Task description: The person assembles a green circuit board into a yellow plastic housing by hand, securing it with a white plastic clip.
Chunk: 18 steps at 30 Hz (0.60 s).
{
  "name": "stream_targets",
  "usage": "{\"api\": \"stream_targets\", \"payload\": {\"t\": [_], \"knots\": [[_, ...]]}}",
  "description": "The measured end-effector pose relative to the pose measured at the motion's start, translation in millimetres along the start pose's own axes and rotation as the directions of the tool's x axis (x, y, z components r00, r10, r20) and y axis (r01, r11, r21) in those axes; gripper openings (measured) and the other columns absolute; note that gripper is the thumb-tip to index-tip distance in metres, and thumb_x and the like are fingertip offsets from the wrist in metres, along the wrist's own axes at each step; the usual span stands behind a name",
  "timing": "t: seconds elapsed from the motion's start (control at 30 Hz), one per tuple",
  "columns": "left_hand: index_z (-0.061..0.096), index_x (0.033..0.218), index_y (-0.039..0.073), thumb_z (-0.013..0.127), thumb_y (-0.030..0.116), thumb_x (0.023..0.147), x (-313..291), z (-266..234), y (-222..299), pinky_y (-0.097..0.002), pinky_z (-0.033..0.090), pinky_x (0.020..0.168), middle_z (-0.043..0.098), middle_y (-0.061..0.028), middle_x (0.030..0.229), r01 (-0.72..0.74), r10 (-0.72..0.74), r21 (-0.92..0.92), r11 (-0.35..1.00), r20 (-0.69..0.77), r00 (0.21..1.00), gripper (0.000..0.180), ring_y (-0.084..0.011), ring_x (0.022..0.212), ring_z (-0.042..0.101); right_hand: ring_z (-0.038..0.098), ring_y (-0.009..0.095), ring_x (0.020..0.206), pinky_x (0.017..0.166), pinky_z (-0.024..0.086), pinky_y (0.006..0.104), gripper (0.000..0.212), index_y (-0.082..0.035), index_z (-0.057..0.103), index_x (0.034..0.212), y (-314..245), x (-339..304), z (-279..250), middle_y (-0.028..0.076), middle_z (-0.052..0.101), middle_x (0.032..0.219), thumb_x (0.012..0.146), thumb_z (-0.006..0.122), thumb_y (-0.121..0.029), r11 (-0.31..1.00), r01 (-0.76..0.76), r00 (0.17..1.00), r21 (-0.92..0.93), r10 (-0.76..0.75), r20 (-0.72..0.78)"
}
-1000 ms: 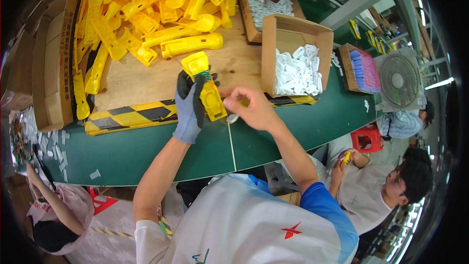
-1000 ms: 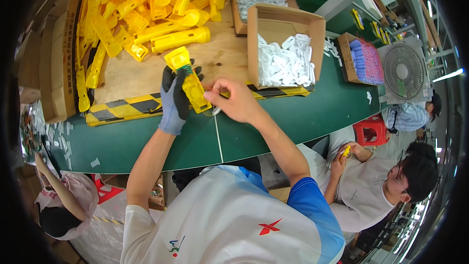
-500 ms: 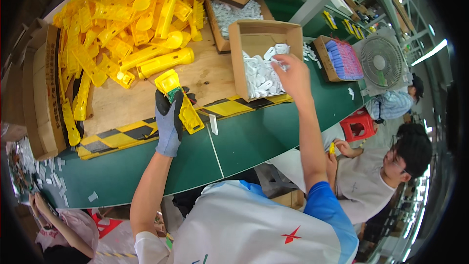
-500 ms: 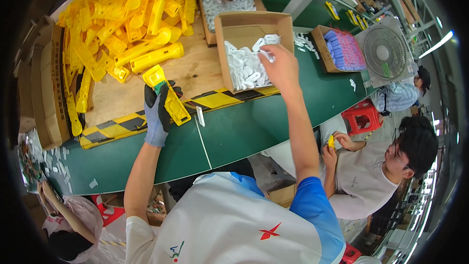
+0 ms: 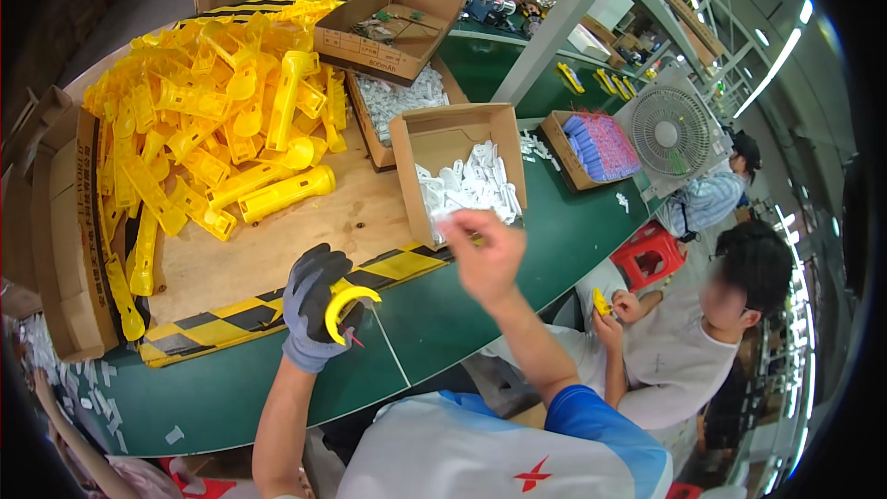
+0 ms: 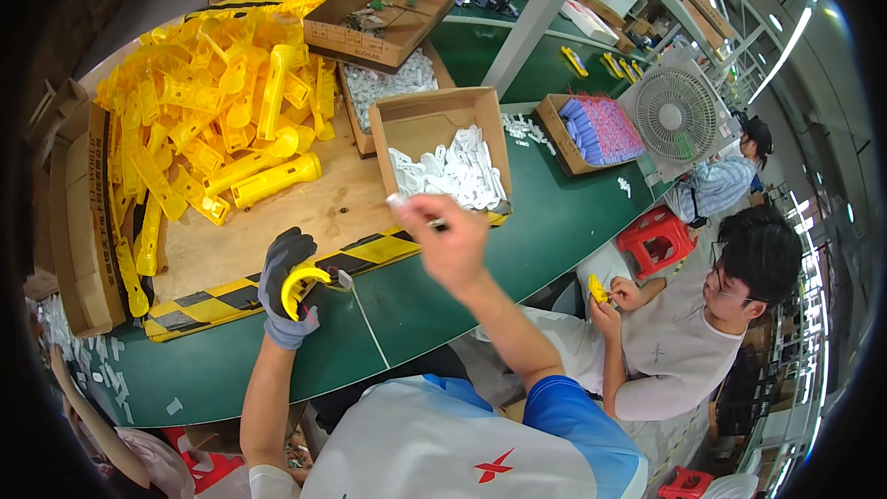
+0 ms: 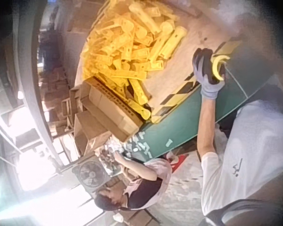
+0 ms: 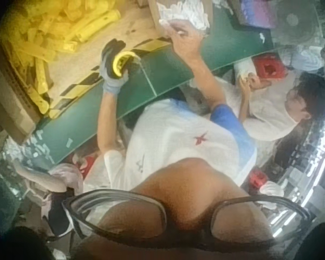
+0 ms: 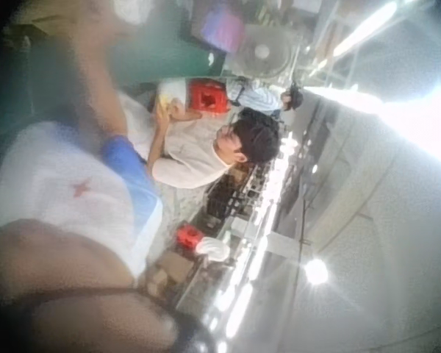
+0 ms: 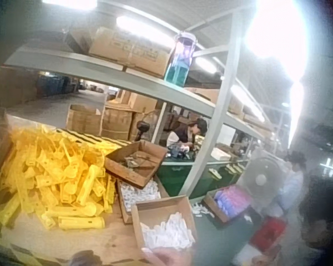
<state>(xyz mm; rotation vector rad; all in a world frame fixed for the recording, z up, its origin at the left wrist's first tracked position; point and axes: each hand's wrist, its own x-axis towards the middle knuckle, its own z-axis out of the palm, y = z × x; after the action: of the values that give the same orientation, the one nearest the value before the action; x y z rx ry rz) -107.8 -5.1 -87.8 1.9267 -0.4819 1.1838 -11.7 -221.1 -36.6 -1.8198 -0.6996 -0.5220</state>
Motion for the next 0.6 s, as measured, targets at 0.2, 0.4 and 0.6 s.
{"api": "stream_targets", "payload": {"t": [0.2,0.4,0.6], "knots": [[0.039,0.14,0.002,0.056,0.0,0.091,-34,9,-4,-0.0333,0.047,0.095,0.056,-0.0121,0.126,0.564,-0.701,-0.507,0.652,-0.117,0.704,0.052,-0.0203,0.112,0.058,0.065,0.011,0.08,0.066,0.054,0.0213,0.01,0.001,0.069,0.099,-24,-9,95,0.007,0.068,0.091,0.091,0.067,-0.005,0.891,-0.267,0.958,0.367,0.203,0.204],[0.034,0.146,-0.001,0.053,-0.006,0.089,-23,17,-20,-0.0273,0.04,0.102,0.051,-0.0105,0.134,0.588,-0.863,-0.694,0.415,-0.097,0.495,0.06,-0.0156,0.121,0.05,0.066,0.011,0.077,0.066,0.054,0.0234,0.018,0.004,0.071,0.103,-12,-15,121,0.009,0.072,0.091,0.09,0.069,-0.008,0.829,-0.448,0.884,0.335,0.353,0.307],[0.041,0.14,0.001,0.055,0.001,0.093,-25,17,-34,-0.0269,0.045,0.093,0.057,-0.0084,0.122,0.637,-0.826,-0.609,0.473,-0.056,0.561,0.049,-0.0145,0.109,0.054,0.066,0.009,0.075,0.069,0.053,0.0207,0.016,0.009,0.071,0.1,-3,-29,126,0.008,0.072,0.085,0.086,0.07,0.002,0.873,-0.364,0.916,0.325,0.273,0.295]]}}
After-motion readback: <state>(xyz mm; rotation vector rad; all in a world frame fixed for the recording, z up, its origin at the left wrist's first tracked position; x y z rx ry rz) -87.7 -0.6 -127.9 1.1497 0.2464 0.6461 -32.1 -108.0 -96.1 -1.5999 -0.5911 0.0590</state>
